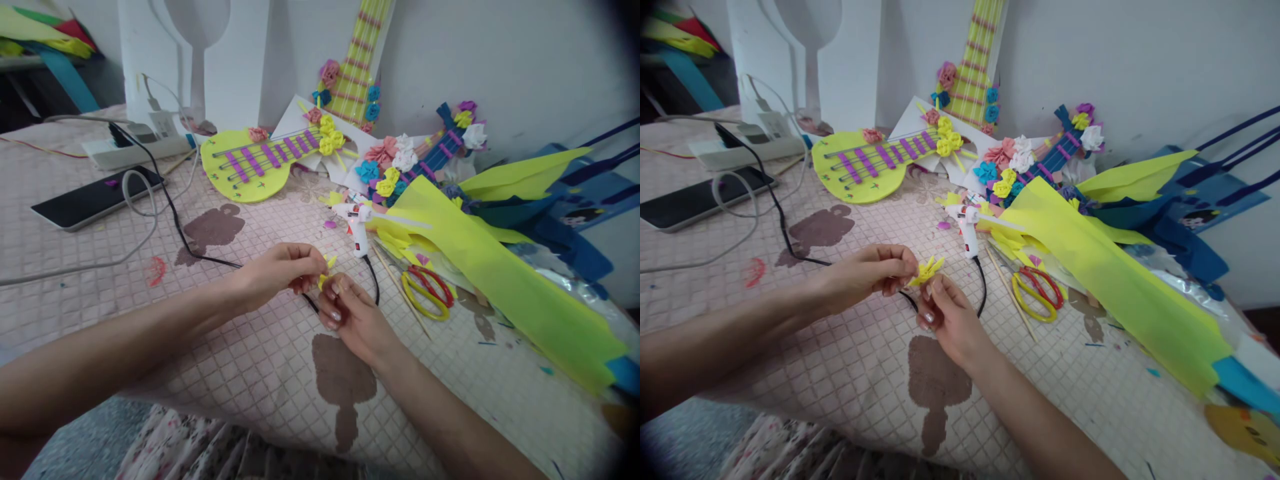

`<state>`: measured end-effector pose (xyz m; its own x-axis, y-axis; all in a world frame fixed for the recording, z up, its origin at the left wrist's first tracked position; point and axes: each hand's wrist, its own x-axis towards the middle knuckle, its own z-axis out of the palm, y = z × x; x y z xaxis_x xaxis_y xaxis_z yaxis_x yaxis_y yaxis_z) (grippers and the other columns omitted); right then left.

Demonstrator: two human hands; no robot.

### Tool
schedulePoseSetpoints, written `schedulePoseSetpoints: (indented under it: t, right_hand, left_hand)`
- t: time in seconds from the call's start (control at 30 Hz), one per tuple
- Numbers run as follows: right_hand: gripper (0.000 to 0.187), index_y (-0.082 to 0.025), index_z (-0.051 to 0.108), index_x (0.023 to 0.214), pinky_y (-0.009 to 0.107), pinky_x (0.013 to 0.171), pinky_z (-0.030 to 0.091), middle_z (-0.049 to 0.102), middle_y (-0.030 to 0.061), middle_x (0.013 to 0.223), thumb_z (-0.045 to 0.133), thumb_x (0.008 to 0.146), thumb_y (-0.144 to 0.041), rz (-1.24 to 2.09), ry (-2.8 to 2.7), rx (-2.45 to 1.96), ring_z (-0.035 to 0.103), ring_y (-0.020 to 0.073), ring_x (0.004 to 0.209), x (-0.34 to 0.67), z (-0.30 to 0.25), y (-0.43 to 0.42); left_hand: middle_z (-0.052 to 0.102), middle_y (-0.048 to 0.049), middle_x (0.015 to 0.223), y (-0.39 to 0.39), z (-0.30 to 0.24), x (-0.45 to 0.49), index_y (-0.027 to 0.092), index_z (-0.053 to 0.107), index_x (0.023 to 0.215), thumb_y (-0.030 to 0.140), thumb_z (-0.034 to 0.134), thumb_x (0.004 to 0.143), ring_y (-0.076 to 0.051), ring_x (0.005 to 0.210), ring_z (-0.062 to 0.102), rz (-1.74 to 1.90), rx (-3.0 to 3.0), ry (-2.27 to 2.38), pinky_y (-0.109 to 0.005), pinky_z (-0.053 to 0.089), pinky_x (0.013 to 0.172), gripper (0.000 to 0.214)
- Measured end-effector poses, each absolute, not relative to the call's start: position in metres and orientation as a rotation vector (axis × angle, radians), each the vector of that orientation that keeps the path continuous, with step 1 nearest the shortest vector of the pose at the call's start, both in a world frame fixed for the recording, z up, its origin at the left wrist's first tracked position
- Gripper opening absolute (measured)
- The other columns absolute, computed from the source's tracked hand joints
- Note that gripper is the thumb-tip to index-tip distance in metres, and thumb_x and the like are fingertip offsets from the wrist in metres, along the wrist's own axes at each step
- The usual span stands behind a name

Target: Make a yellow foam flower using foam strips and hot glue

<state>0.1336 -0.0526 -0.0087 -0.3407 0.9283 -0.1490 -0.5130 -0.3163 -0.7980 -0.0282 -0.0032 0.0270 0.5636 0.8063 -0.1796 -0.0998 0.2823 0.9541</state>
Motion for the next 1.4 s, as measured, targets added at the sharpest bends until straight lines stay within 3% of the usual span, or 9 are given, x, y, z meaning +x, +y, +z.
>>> schedulePoseSetpoints:
  t: [0.17, 0.27, 0.4, 0.47, 0.53, 0.63, 0.73, 1.23, 1.4]
  right_hand:
    - [0.022, -0.019, 0.047, 0.074, 0.017, 0.046, 0.030, 0.039, -0.0056, 0.073, 0.057, 0.087, -0.033, 1.992, -0.603, -0.615, 0.029, 0.0047, 0.051, 0.134, -0.007, -0.052]
    - [0.021, -0.019, 0.046, 0.074, 0.017, 0.045, 0.030, 0.039, -0.0054, 0.072, 0.056, 0.087, -0.031, 2.023, -0.566, -0.595, 0.028, 0.0052, 0.051, 0.135, -0.008, -0.051]
    - [0.020, -0.019, 0.046, 0.074, 0.016, 0.044, 0.031, 0.039, -0.0054, 0.071, 0.056, 0.087, -0.031, 2.042, -0.549, -0.603, 0.027, 0.0056, 0.050, 0.135, -0.008, -0.051]
    - [0.020, -0.020, 0.046, 0.074, 0.015, 0.043, 0.030, 0.038, -0.0058, 0.070, 0.058, 0.086, -0.031, 2.042, -0.544, -0.599, 0.026, 0.0051, 0.049, 0.135, -0.008, -0.051]
    - [0.020, -0.019, 0.047, 0.075, 0.014, 0.042, 0.029, 0.038, -0.0064, 0.069, 0.058, 0.086, -0.032, 2.041, -0.543, -0.594, 0.024, 0.0044, 0.048, 0.135, -0.008, -0.051]
    - [0.021, -0.019, 0.048, 0.074, 0.013, 0.039, 0.027, 0.037, -0.0071, 0.067, 0.060, 0.084, -0.032, 2.028, -0.536, -0.617, 0.021, 0.0037, 0.046, 0.134, -0.008, -0.051]
    - [0.020, -0.018, 0.050, 0.075, 0.012, 0.037, 0.026, 0.036, -0.0077, 0.064, 0.062, 0.083, -0.032, 2.017, -0.529, -0.649, 0.018, 0.0033, 0.044, 0.134, -0.008, -0.050]
    - [0.023, -0.017, 0.053, 0.068, 0.013, 0.037, 0.025, 0.041, -0.0074, 0.061, 0.069, 0.075, -0.031, 1.948, -0.552, -0.708, 0.019, 0.0026, 0.044, 0.132, -0.014, -0.053]
    - [0.019, -0.018, 0.053, 0.073, 0.012, 0.038, 0.025, 0.037, -0.0079, 0.060, 0.064, 0.081, -0.032, 1.957, -0.561, -0.702, 0.019, 0.0034, 0.044, 0.133, -0.014, -0.054]
  left_hand:
    - [0.030, 0.0050, 0.052, -0.004, 0.029, -0.026, 0.017, 0.034, 0.056, 0.023, 0.041, 0.083, -0.006, 0.044, 0.031, 0.701, 1.051, 0.752, -0.018, 0.028, 0.039, 0.029]
    - [0.028, 0.0050, 0.049, -0.002, 0.029, -0.028, 0.018, 0.029, 0.053, 0.023, 0.039, 0.087, -0.006, 0.043, 0.029, 0.784, 1.215, 0.793, -0.019, 0.027, 0.040, 0.035]
    - [0.039, 0.0035, 0.045, 0.009, 0.026, -0.038, 0.017, 0.039, 0.051, 0.036, 0.043, 0.090, -0.007, 0.043, 0.034, 0.892, 1.643, 1.057, -0.021, 0.029, 0.043, 0.044]
    - [0.059, -0.0008, 0.070, 0.014, 0.024, -0.042, 0.015, 0.057, 0.069, 0.030, 0.060, 0.081, -0.010, 0.063, 0.051, 1.023, 1.886, 1.167, -0.020, 0.039, 0.055, 0.020]
    - [0.062, -0.0041, 0.099, 0.016, 0.022, -0.043, 0.016, 0.061, 0.095, 0.023, 0.065, 0.077, -0.013, 0.083, 0.057, 1.115, 2.027, 1.120, -0.022, 0.044, 0.067, 0.020]
    - [0.063, -0.0037, 0.086, 0.010, 0.023, -0.038, 0.015, 0.065, 0.086, 0.022, 0.056, 0.086, -0.012, 0.078, 0.058, 0.972, 2.065, 0.912, -0.022, 0.045, 0.070, 0.011]
    - [0.063, -0.0046, 0.090, 0.000, 0.023, -0.031, 0.016, 0.066, 0.092, 0.025, 0.063, 0.083, -0.012, 0.080, 0.058, 0.871, 2.006, 0.730, -0.022, 0.047, 0.070, 0.014]
    - [0.061, -0.0061, 0.090, -0.013, 0.018, -0.024, 0.017, 0.064, 0.089, 0.016, 0.055, 0.087, -0.014, 0.086, 0.058, 0.995, 2.176, 0.640, -0.026, 0.049, 0.077, 0.010]
    - [0.060, -0.0069, 0.092, -0.012, 0.016, -0.026, 0.016, 0.063, 0.091, 0.018, 0.055, 0.088, -0.014, 0.088, 0.058, 1.008, 2.279, 0.569, -0.025, 0.049, 0.078, 0.009]
